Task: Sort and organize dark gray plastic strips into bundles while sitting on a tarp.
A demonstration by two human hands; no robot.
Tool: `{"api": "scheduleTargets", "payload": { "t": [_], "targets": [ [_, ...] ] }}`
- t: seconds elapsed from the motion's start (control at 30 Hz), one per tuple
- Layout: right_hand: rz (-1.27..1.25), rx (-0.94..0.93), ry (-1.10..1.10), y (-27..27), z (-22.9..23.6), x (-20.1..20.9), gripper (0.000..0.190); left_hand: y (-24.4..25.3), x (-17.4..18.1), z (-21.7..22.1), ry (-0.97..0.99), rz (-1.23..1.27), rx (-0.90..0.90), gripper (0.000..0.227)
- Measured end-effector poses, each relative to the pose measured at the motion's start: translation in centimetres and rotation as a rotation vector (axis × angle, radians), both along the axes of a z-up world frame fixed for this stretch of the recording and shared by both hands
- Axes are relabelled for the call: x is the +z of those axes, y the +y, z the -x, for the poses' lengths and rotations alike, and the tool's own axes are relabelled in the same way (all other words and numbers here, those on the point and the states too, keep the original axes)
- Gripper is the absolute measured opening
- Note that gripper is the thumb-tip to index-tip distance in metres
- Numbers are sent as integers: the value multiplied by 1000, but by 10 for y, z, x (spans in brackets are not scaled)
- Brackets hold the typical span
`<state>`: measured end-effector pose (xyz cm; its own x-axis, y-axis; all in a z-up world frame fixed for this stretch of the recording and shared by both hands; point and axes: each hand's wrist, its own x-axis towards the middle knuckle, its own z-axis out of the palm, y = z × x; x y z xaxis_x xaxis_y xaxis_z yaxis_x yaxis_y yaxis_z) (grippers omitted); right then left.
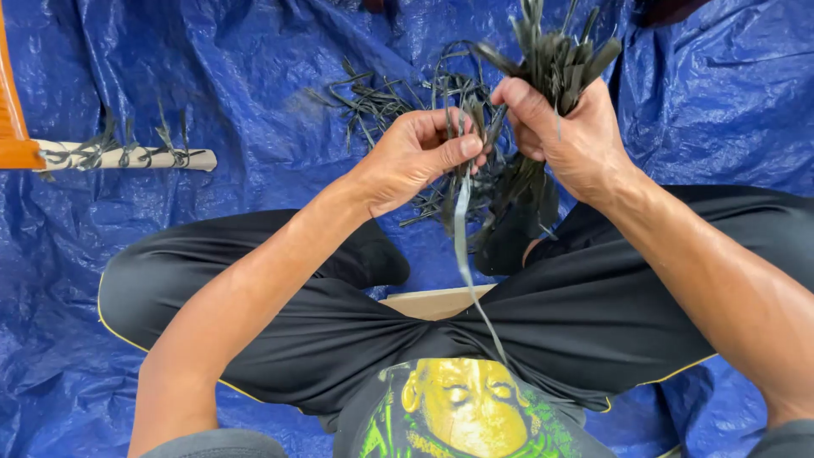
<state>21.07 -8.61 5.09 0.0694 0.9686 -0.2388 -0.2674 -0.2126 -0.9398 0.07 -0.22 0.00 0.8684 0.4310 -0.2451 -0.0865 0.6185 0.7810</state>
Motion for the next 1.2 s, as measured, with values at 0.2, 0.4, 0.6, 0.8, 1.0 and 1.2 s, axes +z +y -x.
{"api": "scheduleTargets", "payload": {
  "t": [0.2,0.4,0.6,0.8,1.0,1.2],
  "targets": [
    [-180,-61,-159,-4,-6,-15,35,0,-3,-9,-45,132,131,22],
    [-263,-29,-426,0,-1,-23,35,-2,-1,-16,41,6,277,22],
    [-344,51,-357,3,9,-6,22,-7,9,-22,45,-134,306,25],
    [-178,-84,-262,1,4,-16,33,-3,13,-21,58,-89,364,33],
    [-199,-117,-217,0,5,-13,33,-4,15,-17,28,-107,348,37],
    [-169,-129,-196,-1,5,-11,28,-10,15,-23,-19,-240,281,32]
  ]
}}
